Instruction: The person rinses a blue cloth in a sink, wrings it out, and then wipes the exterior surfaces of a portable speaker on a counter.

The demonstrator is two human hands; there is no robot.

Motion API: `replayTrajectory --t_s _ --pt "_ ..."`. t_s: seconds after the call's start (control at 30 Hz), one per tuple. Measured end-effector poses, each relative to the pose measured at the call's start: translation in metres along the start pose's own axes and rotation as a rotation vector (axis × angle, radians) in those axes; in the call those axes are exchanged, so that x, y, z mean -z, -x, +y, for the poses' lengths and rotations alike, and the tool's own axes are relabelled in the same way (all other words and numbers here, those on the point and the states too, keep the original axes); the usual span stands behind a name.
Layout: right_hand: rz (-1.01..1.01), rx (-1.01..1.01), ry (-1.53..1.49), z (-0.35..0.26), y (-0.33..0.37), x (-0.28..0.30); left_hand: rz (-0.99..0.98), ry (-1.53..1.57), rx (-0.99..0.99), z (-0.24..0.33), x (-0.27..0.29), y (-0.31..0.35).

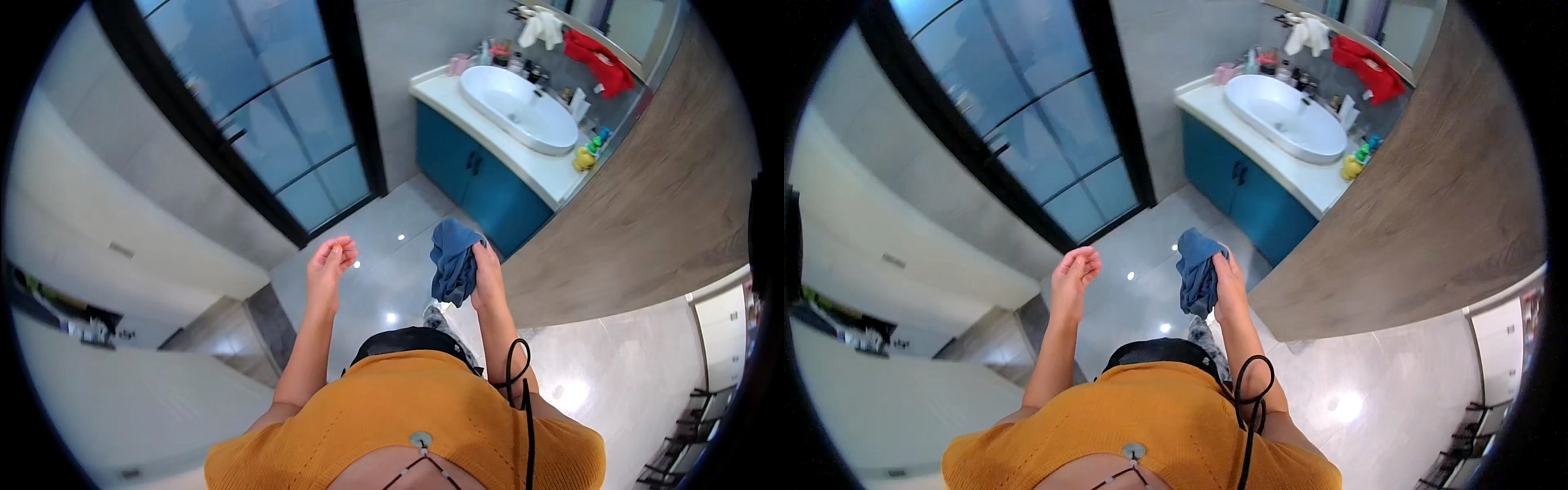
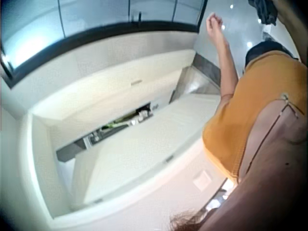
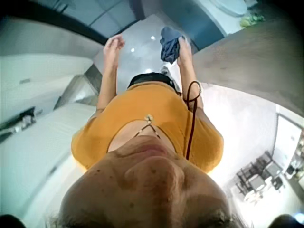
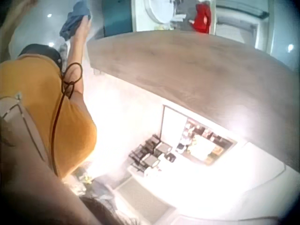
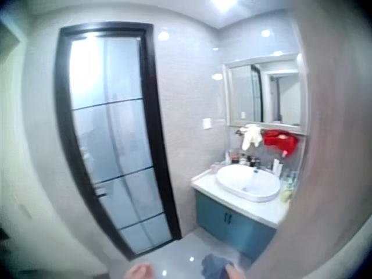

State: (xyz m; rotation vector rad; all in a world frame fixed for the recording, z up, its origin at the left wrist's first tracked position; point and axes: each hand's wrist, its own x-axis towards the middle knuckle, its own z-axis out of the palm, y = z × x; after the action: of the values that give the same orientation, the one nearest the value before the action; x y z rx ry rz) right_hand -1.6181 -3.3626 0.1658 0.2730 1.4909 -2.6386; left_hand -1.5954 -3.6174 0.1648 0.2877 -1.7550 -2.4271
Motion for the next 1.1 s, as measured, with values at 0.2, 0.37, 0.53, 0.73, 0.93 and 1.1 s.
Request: replayTrajectory --t_s 0.2,0.37,0.53,0.73,0.93,1.1 --pt "-0.001 0.173 0.250 -0.053 -0.107 0.083 -0.088 -0.039 0.043 -0.044 -0.122 -0.100" --pt "0.135 0.585 1.078 -0.107 -0.217 0.105 -0.209 -0.043 0.082 -0.061 -0.195 -0.208" --pt "0.310 0.489 1.214 -0.151 -0.314 0.139 -0.318 -0.074 0.261 -0.097 -0.256 -0.295" --pt "0.444 0.373 1.042 -0.174 -0.413 0.157 -0.486 -0.131 0.406 -0.130 -0.334 -0.409" --pt "0.499 0.506 0.904 -0.203 -0.516 0.173 -0.655 -0.254 0.447 -0.171 -0.413 -0.529" --pt "0.526 0.509 1.400 -0.201 -0.563 0.229 -0.820 -0.499 0.141 -0.228 -0.462 -0.621"
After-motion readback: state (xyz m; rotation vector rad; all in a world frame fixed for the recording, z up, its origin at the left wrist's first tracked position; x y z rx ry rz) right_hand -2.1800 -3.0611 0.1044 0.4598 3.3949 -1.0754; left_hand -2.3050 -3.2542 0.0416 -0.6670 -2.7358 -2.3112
